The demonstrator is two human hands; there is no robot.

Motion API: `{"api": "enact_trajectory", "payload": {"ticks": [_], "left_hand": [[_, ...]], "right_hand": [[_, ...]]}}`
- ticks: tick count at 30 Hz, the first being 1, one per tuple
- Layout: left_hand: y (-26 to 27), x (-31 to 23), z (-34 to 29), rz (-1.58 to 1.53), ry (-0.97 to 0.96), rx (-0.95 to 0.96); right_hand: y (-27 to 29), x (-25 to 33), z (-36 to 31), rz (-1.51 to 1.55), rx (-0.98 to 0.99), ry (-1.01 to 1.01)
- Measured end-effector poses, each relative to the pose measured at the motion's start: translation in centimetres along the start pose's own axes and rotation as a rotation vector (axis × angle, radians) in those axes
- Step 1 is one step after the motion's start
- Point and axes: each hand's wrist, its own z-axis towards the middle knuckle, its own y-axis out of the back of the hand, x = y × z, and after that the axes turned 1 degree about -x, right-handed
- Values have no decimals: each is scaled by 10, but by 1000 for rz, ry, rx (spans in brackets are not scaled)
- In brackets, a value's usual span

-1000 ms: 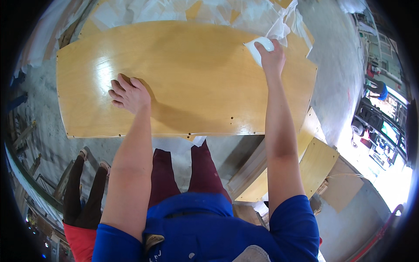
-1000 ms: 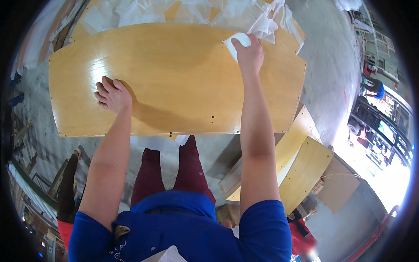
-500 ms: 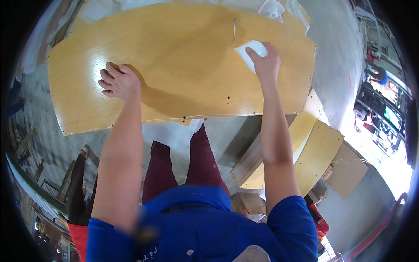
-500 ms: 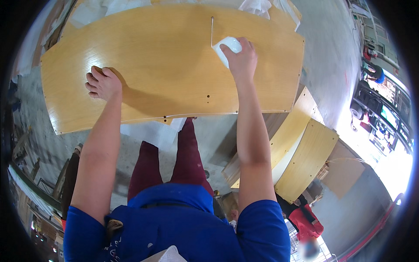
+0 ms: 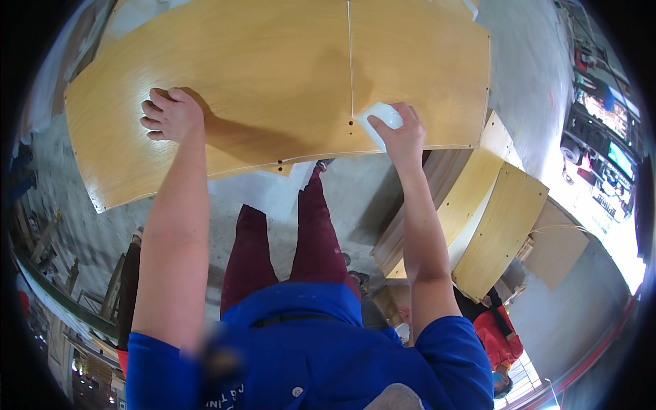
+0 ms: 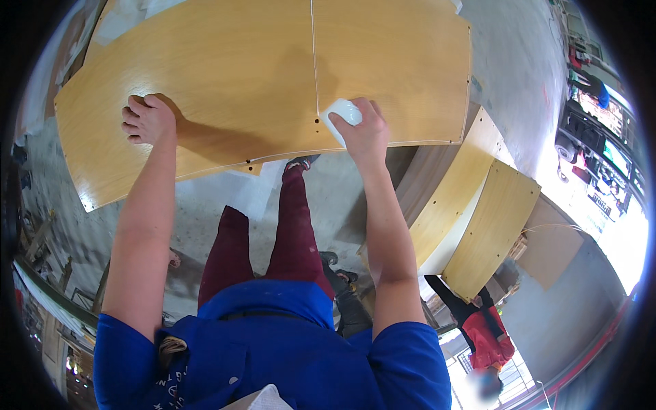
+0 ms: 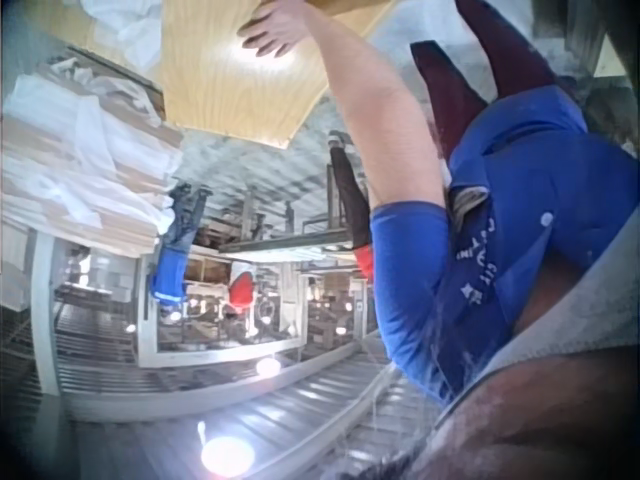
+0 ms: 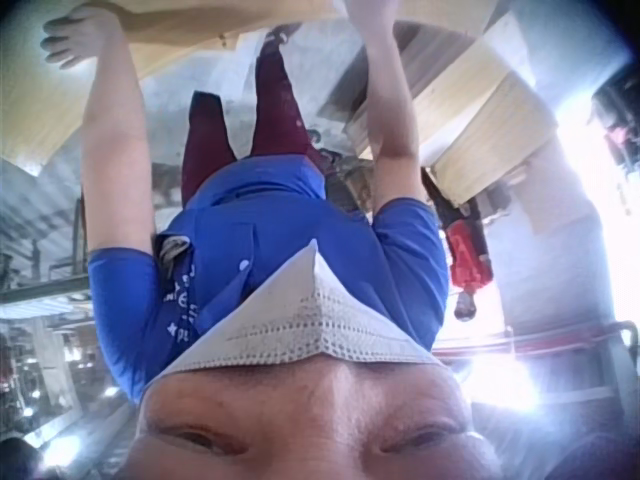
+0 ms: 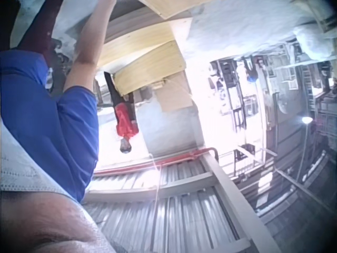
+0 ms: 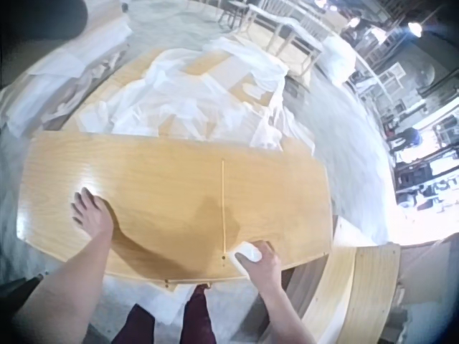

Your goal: The person wipes the surface of wooden furniture panels with a white cloth. They move along a roller conveyor, cleaning individual panels one by one in a factory setting.

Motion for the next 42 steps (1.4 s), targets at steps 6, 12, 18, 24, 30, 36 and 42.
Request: {"api": "enact_trajectory", "payload": {"ticks": [6, 12, 18, 24, 30, 36, 42], "left_hand": [[-1, 0, 0, -18, -7, -4], [-4, 1, 0, -22, 1, -17], [-4, 5, 0, -24, -2, -22], [-1, 2, -1, -4, -6, -56], [-2, -14, -2, 19, 28, 45], [-9, 17, 34, 424, -121, -231], [81, -6, -9, 517, -558, 183]], "right_hand": [[-3, -4, -10, -23, 3, 4], [0, -8, -13, -26, -17, 47], [7, -6, -24, -64, 13, 56], [4, -17, -45, -67, 27, 51], [13, -26, -57, 23, -92, -31], [61, 1, -100, 1321, -226, -399], [56, -24, -243, 2196, 130, -159]]}}
